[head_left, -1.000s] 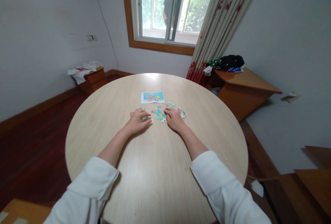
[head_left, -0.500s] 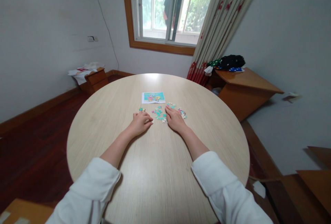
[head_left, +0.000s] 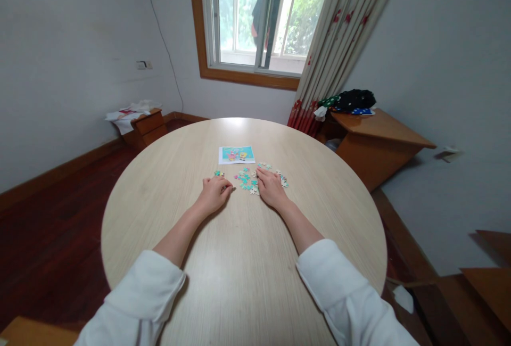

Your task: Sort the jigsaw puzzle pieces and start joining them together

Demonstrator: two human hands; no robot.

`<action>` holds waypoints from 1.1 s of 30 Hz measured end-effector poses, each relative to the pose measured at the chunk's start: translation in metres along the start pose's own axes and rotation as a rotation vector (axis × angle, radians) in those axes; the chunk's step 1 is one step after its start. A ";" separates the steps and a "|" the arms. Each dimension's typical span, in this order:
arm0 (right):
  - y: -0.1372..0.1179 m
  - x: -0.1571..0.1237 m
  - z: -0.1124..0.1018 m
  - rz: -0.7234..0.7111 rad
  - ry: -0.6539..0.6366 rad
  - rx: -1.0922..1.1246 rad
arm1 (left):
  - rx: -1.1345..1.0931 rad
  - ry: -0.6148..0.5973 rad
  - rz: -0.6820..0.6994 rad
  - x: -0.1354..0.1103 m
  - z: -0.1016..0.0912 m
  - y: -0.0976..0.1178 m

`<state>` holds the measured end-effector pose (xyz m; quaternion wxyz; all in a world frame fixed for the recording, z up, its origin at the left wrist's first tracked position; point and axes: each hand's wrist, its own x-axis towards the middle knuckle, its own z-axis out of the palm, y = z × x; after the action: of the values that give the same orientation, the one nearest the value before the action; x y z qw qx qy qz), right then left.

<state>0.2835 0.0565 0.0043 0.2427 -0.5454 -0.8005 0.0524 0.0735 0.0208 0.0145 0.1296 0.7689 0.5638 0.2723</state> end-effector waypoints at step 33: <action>-0.006 0.000 0.003 -0.043 -0.073 -0.041 | 0.105 0.034 -0.153 -0.003 0.005 0.010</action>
<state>0.2768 0.0551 0.0037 0.2032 -0.5308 -0.8212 0.0504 0.0838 0.0156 0.0144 0.1001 0.7247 0.6363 0.2447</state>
